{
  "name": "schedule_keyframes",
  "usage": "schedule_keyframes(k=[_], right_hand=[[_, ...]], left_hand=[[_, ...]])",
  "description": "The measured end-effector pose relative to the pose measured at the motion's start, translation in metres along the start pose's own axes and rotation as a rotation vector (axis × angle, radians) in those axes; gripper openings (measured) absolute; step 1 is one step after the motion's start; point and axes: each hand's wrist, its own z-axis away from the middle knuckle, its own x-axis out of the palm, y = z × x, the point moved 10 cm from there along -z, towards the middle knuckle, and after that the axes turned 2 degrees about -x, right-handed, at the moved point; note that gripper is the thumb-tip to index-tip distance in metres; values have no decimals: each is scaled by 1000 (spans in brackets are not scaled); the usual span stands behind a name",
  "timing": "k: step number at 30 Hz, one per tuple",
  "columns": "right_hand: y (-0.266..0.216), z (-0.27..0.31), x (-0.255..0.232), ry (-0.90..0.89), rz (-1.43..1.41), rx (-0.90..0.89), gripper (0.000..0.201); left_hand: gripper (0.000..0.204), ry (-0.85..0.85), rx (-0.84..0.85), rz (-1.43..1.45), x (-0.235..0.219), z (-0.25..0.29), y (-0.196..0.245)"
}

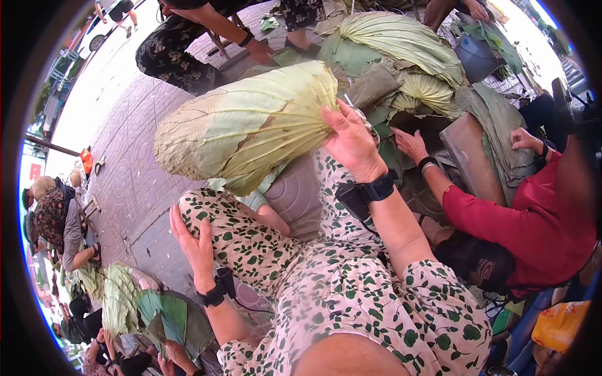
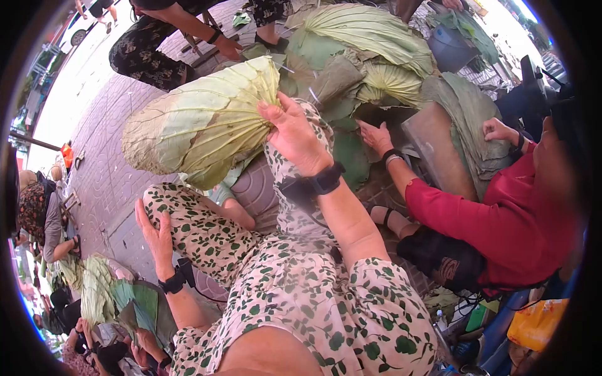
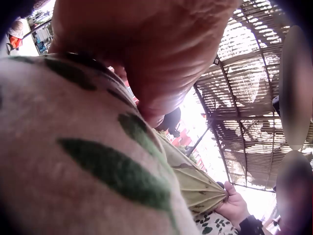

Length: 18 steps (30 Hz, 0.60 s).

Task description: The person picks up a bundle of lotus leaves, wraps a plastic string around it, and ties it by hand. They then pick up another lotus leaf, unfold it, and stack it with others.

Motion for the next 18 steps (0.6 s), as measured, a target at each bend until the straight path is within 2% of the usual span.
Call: schedule_keyframes(k=[5, 10, 12, 14, 16, 18], right_hand=[[-1, 0, -4, 42, -18, 13, 37], [2, 10, 2, 78, -8, 24, 41], [2, 12, -10, 125, 15, 7, 44], [-7, 12, -3, 77, 21, -25, 46], [-15, 13, -26, 162, -77, -56, 51], [-28, 16, -38, 172, -222, -77, 53]], left_hand=[[78, -15, -2, -48, 1, 18, 8], [89, -36, -16, -192, 6, 50, -3], [90, -47, -56, -134, 8, 59, -3], [91, -21, -71, -116, 9, 67, -9], [91, 20, -107, -106, 9, 74, -19], [92, 45, -99, -104, 9, 75, -22]])
